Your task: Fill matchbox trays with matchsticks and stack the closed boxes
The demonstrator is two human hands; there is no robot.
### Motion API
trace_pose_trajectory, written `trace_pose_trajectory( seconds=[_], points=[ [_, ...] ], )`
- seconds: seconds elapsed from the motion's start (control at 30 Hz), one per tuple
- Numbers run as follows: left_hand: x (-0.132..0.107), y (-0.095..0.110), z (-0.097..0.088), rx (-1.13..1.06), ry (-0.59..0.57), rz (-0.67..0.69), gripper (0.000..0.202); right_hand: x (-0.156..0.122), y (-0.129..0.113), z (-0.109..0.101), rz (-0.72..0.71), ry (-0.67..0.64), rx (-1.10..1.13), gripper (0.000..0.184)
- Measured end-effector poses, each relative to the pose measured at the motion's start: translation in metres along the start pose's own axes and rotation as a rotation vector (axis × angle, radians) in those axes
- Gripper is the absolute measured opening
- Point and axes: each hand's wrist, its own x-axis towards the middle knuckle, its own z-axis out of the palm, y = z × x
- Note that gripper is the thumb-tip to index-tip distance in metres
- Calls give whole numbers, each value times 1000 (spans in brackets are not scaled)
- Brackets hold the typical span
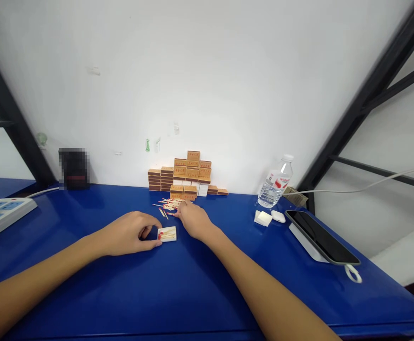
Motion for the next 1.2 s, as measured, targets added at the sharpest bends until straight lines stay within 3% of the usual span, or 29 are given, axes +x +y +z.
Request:
trace_pose_trajectory(
  seconds=[0.17,0.3,0.43,0.53,0.8,0.93,1.2],
  points=[
    [1,-1,0,8,7,5,25,-7,15,-5,-43,-14,47,16],
    [1,-3,-1,5,10,-14,27,-16,20,-14,-119,48,279,15],
    [2,-4,-2,1,10,-21,27,-25,5,-23,-163,17,598,24],
    [2,-4,-2,-6,19,-16,27,-31,-11,-23,-165,-60,720,24],
    [1,-4,-3,-34,17,-9,25,-32,-17,-10,-135,-107,652,22],
    [1,-5,-2,-37,21,-9,25,-32,-15,-15,-152,-85,635,19],
    [0,-5,-2,-12,11,-10,26,-32,-5,-22,-245,-25,394,8]
  ],
)
